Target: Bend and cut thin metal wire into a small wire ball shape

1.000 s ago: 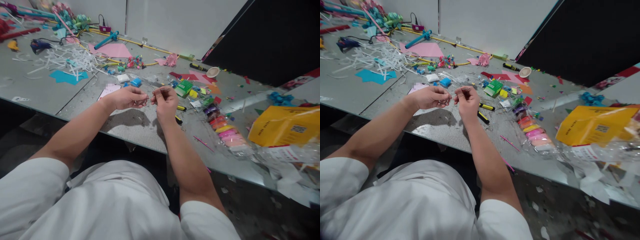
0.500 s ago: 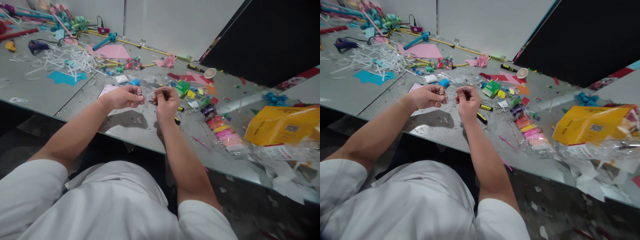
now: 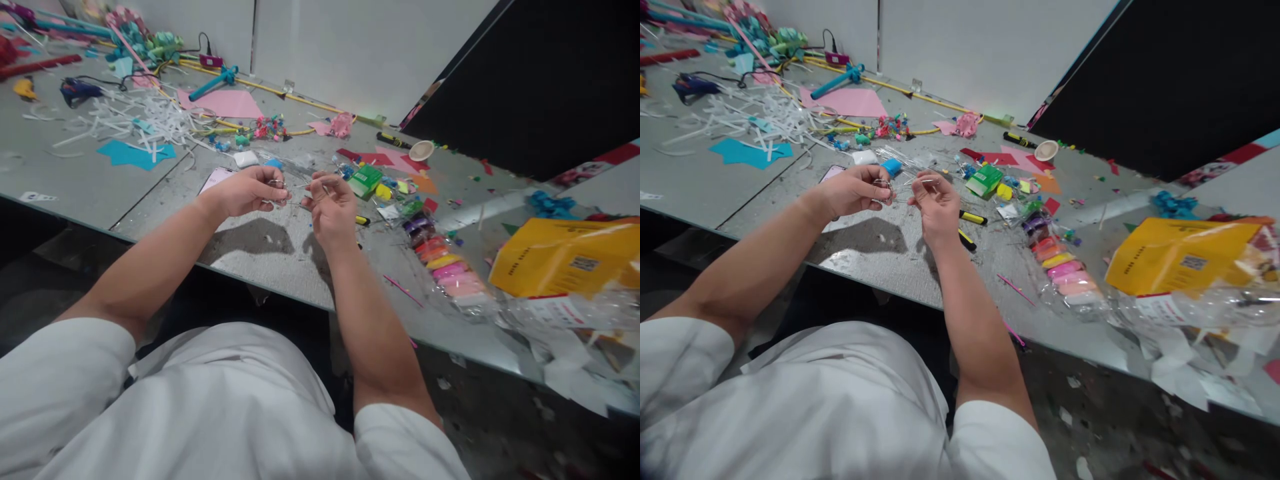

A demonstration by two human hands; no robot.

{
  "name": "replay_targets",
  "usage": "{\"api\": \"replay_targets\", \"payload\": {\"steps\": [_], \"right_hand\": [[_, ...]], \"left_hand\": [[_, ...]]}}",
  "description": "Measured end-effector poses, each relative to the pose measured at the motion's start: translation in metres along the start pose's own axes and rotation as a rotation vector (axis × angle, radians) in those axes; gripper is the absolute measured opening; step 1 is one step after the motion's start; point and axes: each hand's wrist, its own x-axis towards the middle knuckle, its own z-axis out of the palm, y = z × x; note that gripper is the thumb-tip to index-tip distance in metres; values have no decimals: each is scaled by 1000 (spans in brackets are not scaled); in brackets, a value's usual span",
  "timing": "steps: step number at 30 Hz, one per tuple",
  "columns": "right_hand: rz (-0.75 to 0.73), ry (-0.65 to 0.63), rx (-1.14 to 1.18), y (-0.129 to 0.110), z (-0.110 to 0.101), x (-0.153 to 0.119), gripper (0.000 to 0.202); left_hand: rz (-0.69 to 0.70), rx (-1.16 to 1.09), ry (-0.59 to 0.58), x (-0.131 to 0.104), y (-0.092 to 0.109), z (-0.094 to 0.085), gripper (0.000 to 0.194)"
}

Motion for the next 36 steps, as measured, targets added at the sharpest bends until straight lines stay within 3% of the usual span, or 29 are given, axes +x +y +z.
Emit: {"api": "replay_targets", "payload": {"steps": [9, 14, 22, 28, 36], "right_hand": [[-6, -134, -55, 2, 1, 1, 75], [-30, -146, -89, -3, -2, 2, 70], [-71, -106, -117, -10, -1, -1, 66], [-54, -87, -101, -7, 4, -2, 73], [-32, -114, -55, -2, 6, -3, 68]], "left_hand": [[8, 22, -32, 2, -1, -4, 42], [0, 48, -17, 5, -3, -6, 46], [-12, 56, 86, 2, -1, 1, 23], [19, 21, 72, 1, -1, 3, 30], [32, 49, 74, 1, -3, 9, 28]]}}
